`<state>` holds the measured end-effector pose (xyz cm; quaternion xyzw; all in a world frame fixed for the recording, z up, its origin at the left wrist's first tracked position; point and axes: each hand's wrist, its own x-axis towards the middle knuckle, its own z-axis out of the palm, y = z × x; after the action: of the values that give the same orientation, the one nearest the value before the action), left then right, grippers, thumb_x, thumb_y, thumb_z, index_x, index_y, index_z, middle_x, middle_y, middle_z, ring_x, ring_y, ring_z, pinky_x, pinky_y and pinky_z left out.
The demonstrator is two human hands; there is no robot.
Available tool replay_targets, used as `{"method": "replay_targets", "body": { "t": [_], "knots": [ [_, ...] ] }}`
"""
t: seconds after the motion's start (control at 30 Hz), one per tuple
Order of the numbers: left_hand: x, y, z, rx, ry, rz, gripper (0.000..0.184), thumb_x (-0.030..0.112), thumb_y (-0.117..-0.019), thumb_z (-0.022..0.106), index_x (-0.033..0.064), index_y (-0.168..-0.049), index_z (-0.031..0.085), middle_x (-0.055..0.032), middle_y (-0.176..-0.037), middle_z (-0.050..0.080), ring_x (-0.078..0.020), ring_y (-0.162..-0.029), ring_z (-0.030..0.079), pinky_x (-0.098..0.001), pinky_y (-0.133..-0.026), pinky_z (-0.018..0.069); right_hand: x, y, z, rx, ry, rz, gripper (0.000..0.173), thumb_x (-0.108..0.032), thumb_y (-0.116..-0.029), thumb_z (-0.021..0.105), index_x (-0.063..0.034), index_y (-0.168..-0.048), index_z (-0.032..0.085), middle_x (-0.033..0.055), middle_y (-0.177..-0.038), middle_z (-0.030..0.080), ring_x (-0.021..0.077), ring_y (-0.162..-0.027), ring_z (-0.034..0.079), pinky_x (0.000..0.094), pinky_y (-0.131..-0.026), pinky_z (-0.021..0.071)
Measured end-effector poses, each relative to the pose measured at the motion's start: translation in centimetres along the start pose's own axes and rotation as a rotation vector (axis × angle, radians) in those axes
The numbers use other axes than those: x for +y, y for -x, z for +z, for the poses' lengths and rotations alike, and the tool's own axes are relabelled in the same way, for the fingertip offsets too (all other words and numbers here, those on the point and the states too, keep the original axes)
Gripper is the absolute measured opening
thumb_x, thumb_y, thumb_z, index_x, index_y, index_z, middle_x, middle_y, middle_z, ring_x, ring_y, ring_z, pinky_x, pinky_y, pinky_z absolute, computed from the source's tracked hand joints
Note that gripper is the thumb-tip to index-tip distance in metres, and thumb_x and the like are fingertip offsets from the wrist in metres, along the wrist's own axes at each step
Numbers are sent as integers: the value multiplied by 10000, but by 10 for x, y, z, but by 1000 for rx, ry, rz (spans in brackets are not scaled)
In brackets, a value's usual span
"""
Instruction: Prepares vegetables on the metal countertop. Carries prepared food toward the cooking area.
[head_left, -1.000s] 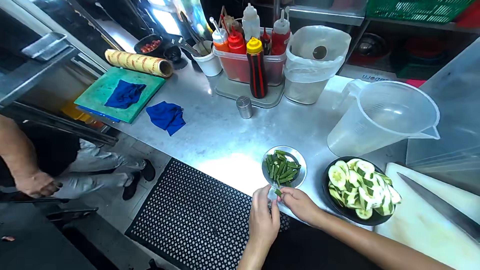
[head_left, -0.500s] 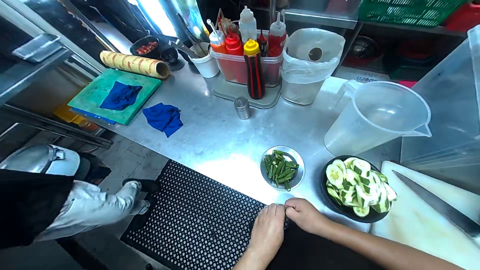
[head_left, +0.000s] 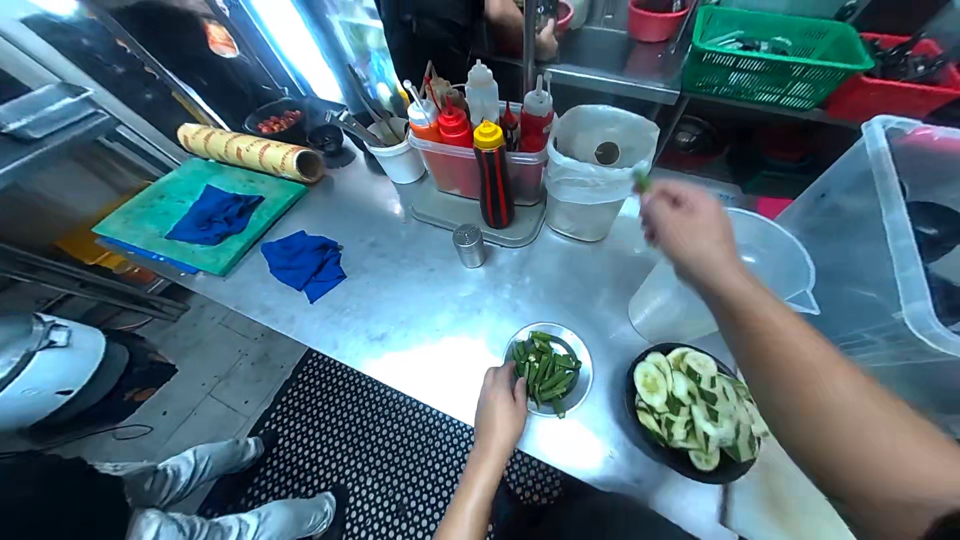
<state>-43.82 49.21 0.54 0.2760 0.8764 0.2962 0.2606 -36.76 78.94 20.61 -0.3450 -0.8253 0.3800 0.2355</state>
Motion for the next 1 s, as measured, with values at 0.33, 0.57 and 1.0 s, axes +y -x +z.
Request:
{"method": "replay_targets", "body": {
  "t": [0.33,0.57,1.0],
  "knots": [
    [-2,-1,39,23,-182,180,374,279,-1025,537,173,-1359,668,-106,-1324,638,-260,-1231,613,-433,-1037,526,-2,-31,50,-227,32,13,333,-231,-1078,468,-75,-1320,635,129,-1062,696,230,-871,674,459,-789,568],
    [-15,25,64,149,-206,406,382,160,-989,574,251,-1343,683,-80,-1396,623,-263,-1220,629,-424,-978,564,94,68,171,-853,438,-189,393,-262,-991,615,-238,-1381,652,102,-1240,649,275,-1112,648,521,-924,556],
    [-27,11,53,316,-37,191,193,189,-963,614,132,-1064,768,-66,-1097,707,-218,-1026,682,-400,-873,595,114,76,146,-703,370,-83,228,-216,-1029,582,-105,-1198,688,93,-1121,650,229,-1045,656,433,-918,565]
  ]
}}
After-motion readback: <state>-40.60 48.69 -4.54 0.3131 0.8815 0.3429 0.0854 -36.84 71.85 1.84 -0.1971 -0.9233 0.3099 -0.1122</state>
